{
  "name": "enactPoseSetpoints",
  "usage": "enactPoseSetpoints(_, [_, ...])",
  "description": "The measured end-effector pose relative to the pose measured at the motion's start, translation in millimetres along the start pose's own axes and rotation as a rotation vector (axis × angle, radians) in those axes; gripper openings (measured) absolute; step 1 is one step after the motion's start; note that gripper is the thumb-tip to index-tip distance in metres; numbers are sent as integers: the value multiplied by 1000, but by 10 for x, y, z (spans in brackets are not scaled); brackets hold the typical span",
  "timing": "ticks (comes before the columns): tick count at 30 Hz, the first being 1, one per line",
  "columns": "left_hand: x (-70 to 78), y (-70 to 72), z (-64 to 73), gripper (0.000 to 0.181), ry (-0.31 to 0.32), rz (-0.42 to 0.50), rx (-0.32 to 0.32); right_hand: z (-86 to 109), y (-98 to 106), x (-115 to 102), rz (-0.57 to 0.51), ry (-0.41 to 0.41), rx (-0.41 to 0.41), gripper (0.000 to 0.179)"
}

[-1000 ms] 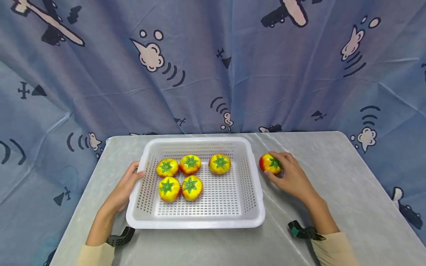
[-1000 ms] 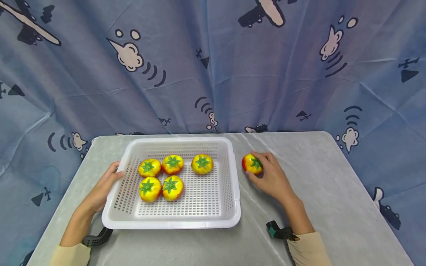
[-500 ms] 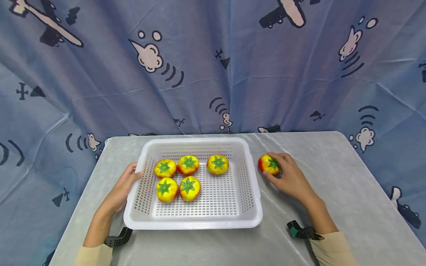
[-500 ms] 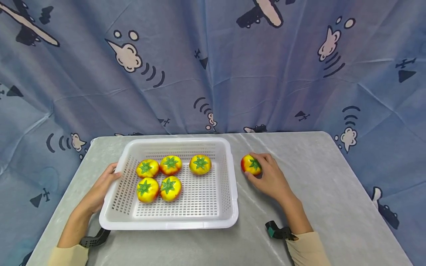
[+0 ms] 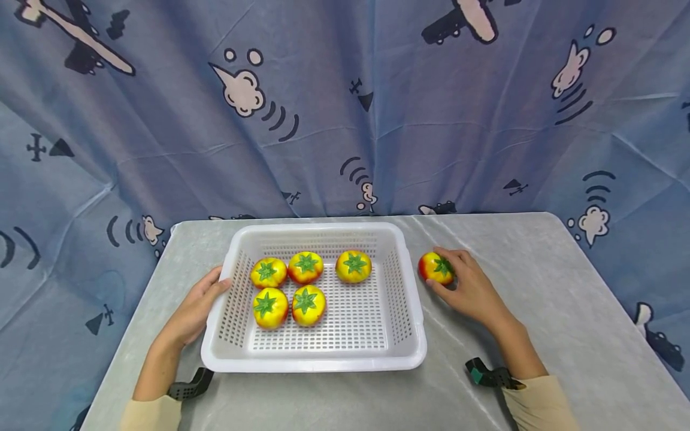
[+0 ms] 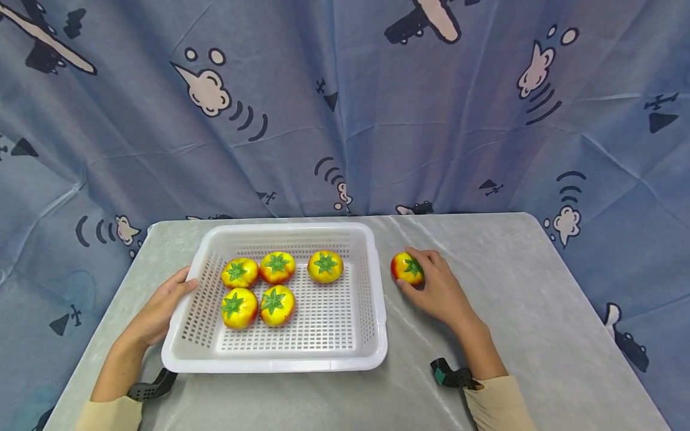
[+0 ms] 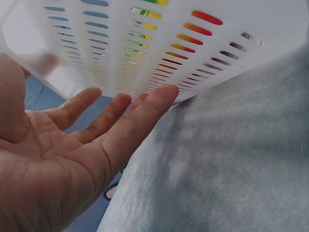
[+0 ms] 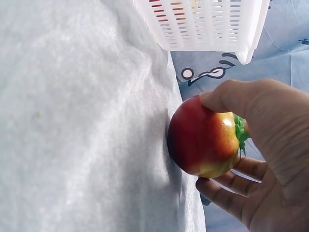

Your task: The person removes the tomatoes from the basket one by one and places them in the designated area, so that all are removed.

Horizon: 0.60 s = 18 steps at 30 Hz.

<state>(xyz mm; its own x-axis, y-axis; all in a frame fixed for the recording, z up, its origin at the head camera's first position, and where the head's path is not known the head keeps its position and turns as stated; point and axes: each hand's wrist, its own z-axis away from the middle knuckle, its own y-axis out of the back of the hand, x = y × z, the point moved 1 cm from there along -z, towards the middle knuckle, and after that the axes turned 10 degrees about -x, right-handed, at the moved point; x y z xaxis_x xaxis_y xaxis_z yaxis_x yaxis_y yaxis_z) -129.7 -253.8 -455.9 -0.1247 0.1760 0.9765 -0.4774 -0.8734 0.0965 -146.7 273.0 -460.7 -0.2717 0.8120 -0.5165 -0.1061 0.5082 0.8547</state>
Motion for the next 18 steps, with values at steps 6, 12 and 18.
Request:
enactPoseSetpoints(6, [10,1,6,61,7,4,-11,8,3,-8,-6,4,0,68])
enactPoseSetpoints(12, [18,12,22,60,-1,7,-32,5,7,-10,-6,9,-3,67])
enactPoseSetpoints(18, [22,7,24,61,-1,16,-47,1,-11,-4,2,4,-9,71])
